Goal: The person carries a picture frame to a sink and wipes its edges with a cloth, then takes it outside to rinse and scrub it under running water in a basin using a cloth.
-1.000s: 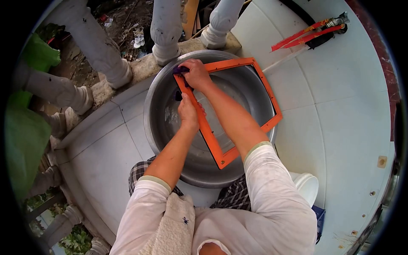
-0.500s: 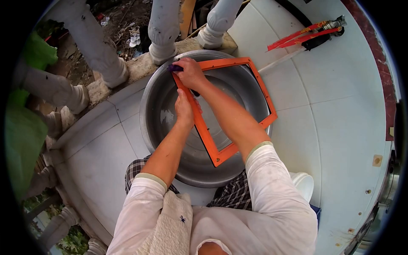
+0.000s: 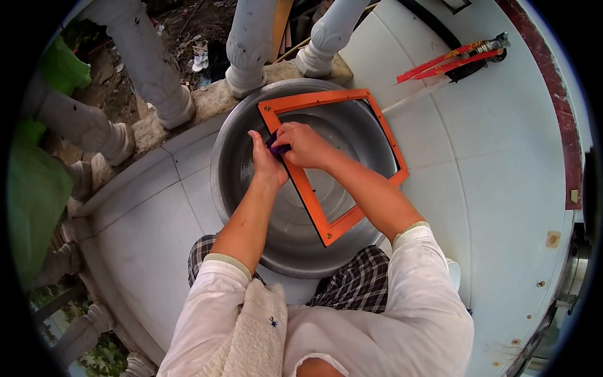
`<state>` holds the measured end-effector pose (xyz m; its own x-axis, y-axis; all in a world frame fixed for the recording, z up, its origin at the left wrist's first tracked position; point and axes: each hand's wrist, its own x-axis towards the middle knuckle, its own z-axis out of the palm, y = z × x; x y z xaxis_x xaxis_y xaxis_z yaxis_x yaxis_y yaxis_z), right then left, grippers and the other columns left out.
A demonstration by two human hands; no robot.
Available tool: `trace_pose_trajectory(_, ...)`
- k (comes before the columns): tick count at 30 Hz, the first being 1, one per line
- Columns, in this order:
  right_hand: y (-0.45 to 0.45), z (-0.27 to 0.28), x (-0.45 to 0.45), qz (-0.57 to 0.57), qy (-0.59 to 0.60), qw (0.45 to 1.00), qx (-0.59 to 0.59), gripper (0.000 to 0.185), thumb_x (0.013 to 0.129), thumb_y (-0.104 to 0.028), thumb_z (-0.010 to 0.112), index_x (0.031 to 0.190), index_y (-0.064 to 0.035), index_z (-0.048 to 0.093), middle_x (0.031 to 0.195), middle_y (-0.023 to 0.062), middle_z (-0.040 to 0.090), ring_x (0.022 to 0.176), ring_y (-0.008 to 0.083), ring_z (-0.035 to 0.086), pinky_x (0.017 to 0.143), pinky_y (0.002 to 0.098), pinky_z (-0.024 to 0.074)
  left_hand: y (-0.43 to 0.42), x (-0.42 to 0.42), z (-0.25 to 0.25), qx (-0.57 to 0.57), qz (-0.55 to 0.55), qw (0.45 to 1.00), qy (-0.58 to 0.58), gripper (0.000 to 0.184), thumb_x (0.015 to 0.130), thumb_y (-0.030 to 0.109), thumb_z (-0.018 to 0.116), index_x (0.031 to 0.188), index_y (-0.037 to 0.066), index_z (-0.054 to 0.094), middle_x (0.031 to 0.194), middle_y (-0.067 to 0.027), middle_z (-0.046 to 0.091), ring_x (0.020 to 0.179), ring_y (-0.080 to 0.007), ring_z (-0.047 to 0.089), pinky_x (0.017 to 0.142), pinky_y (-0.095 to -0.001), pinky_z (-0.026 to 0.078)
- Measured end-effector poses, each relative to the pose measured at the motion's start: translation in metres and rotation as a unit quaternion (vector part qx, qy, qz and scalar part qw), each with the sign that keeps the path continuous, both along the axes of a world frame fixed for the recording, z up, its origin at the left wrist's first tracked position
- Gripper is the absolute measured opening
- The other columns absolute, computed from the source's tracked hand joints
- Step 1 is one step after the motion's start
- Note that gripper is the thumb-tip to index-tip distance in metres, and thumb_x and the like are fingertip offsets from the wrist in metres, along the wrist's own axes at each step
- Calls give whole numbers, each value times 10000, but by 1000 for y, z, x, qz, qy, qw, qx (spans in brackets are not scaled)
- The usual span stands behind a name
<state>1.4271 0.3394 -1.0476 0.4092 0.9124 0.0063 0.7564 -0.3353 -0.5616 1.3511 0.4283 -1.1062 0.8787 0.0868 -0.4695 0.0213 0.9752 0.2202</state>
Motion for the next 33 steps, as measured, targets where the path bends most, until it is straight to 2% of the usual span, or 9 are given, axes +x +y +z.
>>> trace_pose_trajectory(6,62,-33,41,-135,-64,980,127,242,683,-29,630,910,-55,709,997,125,621,1003,304,565,903,388,451,-18,-5,-7,136,-57,989,-10,806,829,789,213,1155,106,492,1047,-78,575,817,-225,580,581,-372,459)
trace_pose_trajectory(7,68,-37,44,-170,-34,975,140,241,689,-43,638,919,-58,707,1017,122,618,1003,310,563,912,396,446,-21,-2,-6,161,-34,986,-7,781,823,796,221,1072,110,501,848,-62,542,589,-162,523,490,-320,443)
trace_pose_trajectory(10,62,-55,30,-184,-87,966,159,256,689,-31,632,931,-67,706,1031,119,611,1001,313,564,906,391,453,-18,-4,-8,138,-25,990,19,773,837,780,228,1099,109,508,938,-66,567,704,-176,559,548,-342,463)
trace_pose_trajectory(17,-11,-50,3,-30,20,998,51,362,606,58,623,937,-59,711,1035,110,616,1001,291,571,882,368,470,-5,-3,-20,72,-2,997,7,790,847,765,238,1182,105,514,1165,-92,563,1128,-286,532,901,-503,472)
trace_pose_trajectory(21,-40,-28,5,103,46,993,-37,305,619,53,643,896,-53,718,969,111,636,977,280,586,848,368,476,-14,-12,3,43,-52,997,45,723,901,691,247,1173,72,502,1120,-143,569,1013,-300,583,839,-505,502)
trace_pose_trajectory(24,-33,-30,17,9,129,989,-67,271,649,34,650,897,-53,718,956,119,642,923,289,604,823,369,483,-14,-11,-9,122,-116,984,56,628,941,618,260,1105,63,506,1046,-143,580,901,-293,598,768,-534,517)
trace_pose_trajectory(28,-4,-36,48,-236,61,968,59,247,718,-2,628,945,-57,709,991,135,632,925,299,603,826,362,483,-22,-8,-20,153,-57,976,144,358,982,384,412,983,32,471,857,-124,536,710,-252,568,643,-461,543)
trace_pose_trajectory(31,29,-57,48,-187,35,960,203,297,733,-19,633,1023,-53,687,1078,143,599,989,299,576,871,360,467,-23,-11,-22,200,-40,970,129,257,981,290,457,973,32,461,816,-114,527,668,-241,556,614,-442,541)
trace_pose_trajectory(33,35,-82,43,-118,-60,984,117,310,759,-35,607,1060,-61,678,1115,132,570,1059,306,526,934,363,434,-25,-15,-22,205,-31,972,108,157,965,205,489,976,53,452,787,-102,527,635,-231,545,581,-426,522)
